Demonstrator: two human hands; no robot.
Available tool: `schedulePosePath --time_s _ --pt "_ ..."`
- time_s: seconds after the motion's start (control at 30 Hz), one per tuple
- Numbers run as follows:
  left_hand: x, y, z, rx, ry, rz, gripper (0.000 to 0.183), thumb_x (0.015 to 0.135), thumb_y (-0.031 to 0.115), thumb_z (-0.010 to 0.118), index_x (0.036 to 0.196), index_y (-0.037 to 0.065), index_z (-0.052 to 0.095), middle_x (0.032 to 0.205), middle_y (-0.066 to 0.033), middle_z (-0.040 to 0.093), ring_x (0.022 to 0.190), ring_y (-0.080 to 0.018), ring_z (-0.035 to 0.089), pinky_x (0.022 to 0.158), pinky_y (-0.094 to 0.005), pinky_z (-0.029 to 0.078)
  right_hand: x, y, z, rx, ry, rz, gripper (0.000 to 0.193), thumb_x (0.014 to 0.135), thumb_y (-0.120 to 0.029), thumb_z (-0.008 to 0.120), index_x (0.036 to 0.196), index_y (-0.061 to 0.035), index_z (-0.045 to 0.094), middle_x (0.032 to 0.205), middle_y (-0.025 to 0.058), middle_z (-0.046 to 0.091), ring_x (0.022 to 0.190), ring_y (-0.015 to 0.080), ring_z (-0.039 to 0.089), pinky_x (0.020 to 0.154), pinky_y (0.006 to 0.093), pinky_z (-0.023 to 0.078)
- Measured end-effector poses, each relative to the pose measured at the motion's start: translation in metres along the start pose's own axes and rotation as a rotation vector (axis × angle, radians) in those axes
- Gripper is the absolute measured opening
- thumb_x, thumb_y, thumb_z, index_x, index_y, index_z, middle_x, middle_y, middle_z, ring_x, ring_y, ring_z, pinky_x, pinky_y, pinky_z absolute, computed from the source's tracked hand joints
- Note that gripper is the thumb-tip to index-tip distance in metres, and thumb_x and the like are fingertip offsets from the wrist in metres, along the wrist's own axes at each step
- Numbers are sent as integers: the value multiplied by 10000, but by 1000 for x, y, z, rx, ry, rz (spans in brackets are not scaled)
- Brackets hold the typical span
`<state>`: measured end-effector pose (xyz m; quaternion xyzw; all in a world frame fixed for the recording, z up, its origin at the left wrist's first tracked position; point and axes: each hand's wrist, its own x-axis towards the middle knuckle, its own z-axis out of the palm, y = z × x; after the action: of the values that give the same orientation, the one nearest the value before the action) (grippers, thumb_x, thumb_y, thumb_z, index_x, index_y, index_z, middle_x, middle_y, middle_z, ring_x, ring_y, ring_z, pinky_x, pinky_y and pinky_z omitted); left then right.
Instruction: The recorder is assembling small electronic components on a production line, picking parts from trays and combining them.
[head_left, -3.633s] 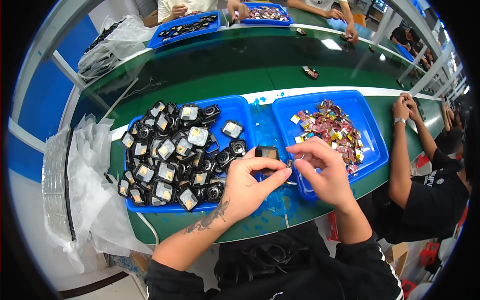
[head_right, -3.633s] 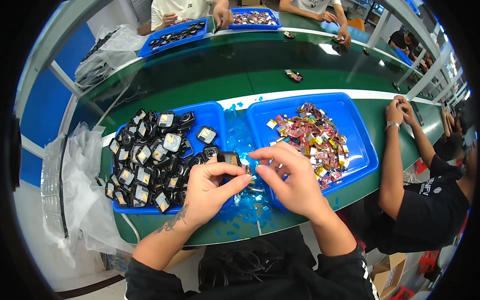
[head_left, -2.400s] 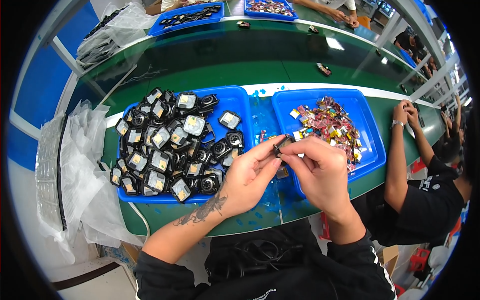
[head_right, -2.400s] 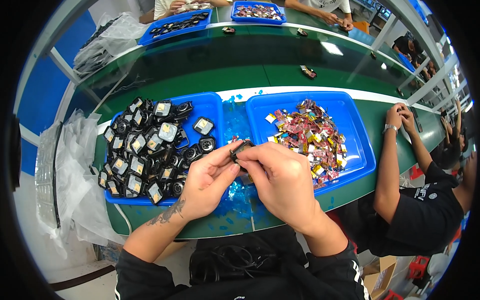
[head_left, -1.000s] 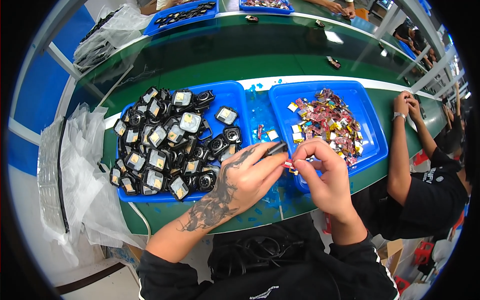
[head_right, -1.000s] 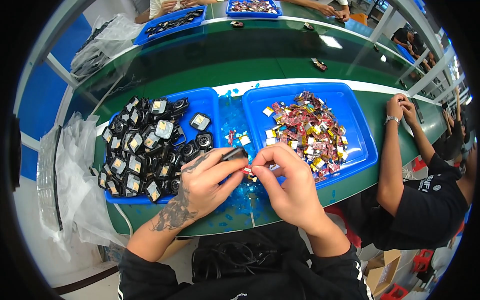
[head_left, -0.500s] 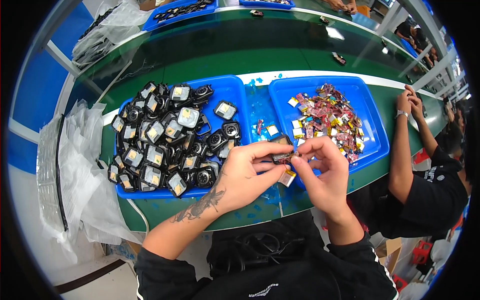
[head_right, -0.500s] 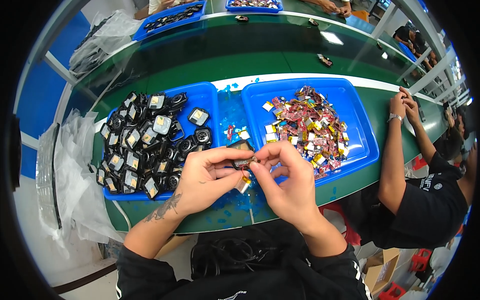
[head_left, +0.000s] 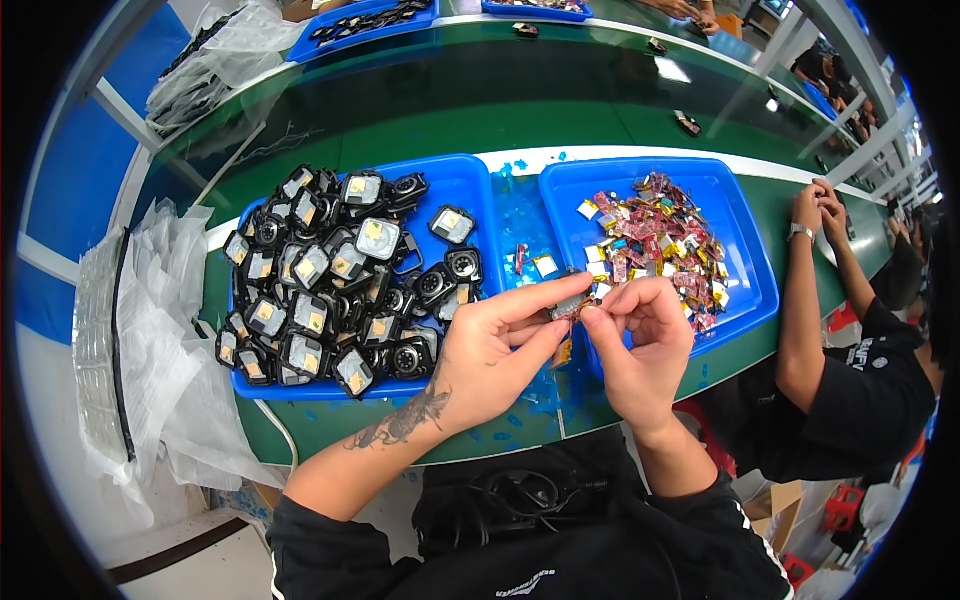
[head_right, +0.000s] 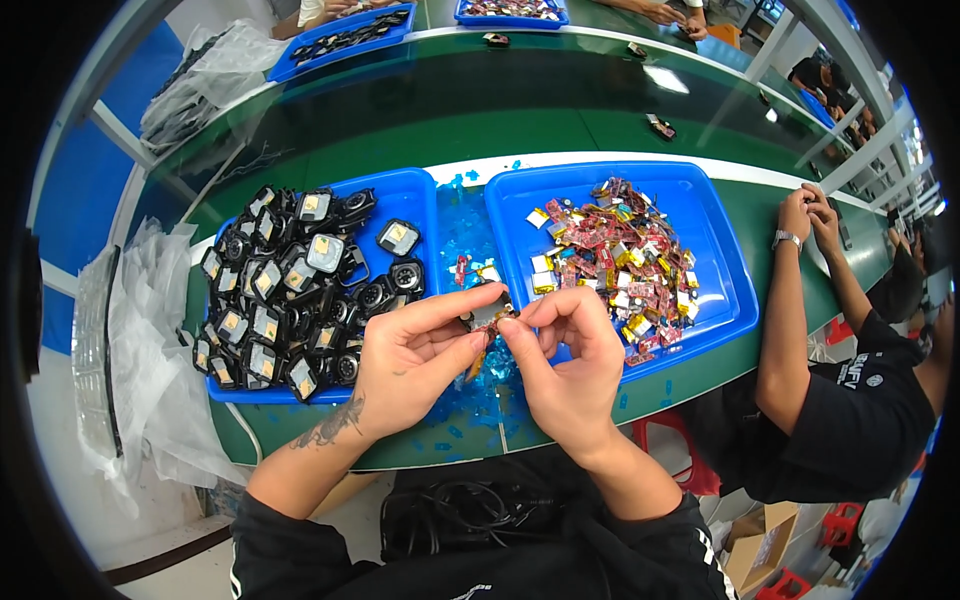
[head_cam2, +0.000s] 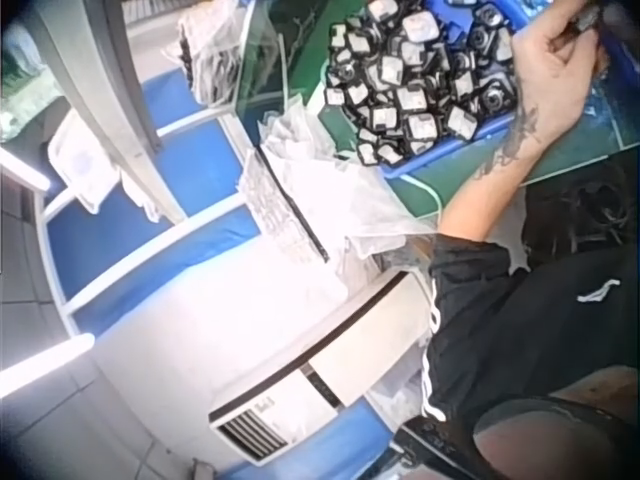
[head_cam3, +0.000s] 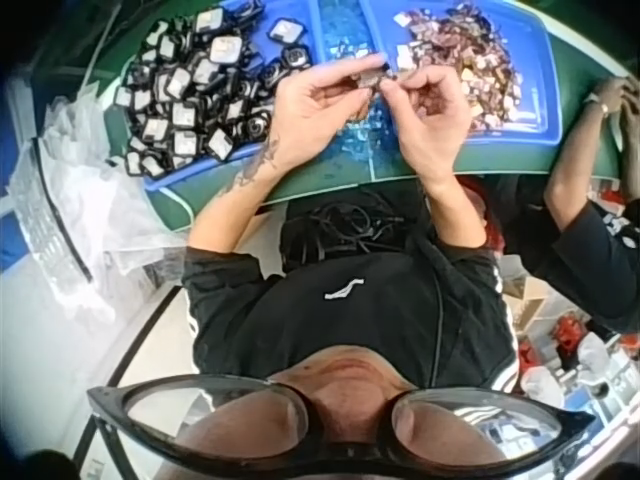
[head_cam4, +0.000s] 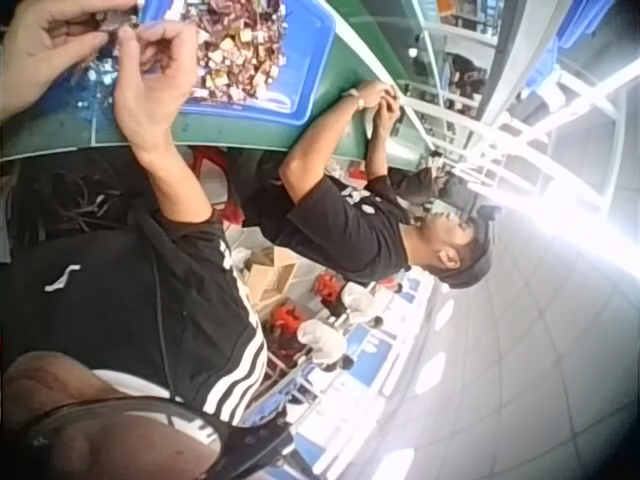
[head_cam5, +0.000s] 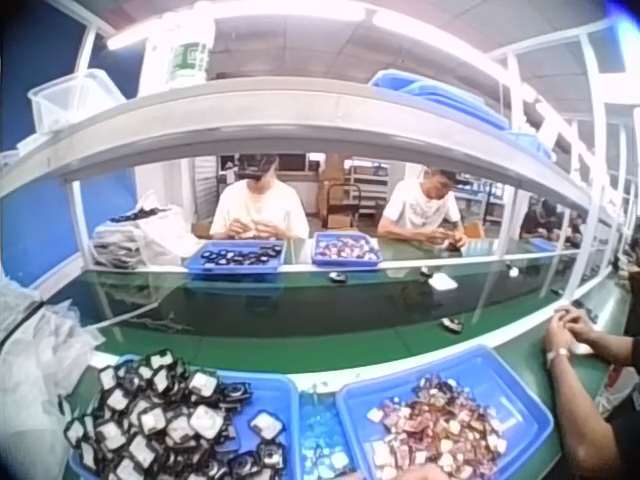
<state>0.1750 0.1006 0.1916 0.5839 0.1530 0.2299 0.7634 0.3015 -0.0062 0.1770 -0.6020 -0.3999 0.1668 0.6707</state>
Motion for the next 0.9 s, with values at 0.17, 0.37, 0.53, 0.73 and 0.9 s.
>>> schedulePosePath --time_s 0.17,0.37,0.53,0.73,0.9 --pt "-2 -5 3 48 34 83 403 910 -75 521 1310 -25 533 1282 -129 593 1104 -165 608 925 -279 521 -1 5 6 -41 49 -95 228 817 46 710 886 -37 508 837 36 590 656 24 491 578 167 405" --pt "-3 -7 3 -9 53 125 437 905 -80 517 1333 5 519 1195 -116 628 1015 -131 637 859 -246 526 0 2 6 -65 13 2 260 815 31 711 988 -16 523 905 54 590 709 36 519 582 165 423" --pt "-1 -5 0 -42 71 74 481 905 -81 514 1370 25 451 1112 -120 642 938 -104 644 785 -218 522 11 -10 9 -202 -94 14 392 813 54 676 1171 9 522 937 74 597 780 90 580 624 198 502" --pt "0 -10 1 76 326 206 623 886 -75 548 1426 58 268 1343 -213 478 1169 -224 558 923 -316 494 72 -17 8 -280 -414 22 471 798 8 691 1228 -49 505 858 66 604 791 138 632 675 266 531" --pt "-11 -21 12 870 233 863 550 817 23 669 1316 5 436 1231 -194 566 1129 -302 570 901 -391 500 218 37 27 -426 -380 173 524 777 -39 731 1235 -17 475 814 91 652 750 160 648 665 289 515"
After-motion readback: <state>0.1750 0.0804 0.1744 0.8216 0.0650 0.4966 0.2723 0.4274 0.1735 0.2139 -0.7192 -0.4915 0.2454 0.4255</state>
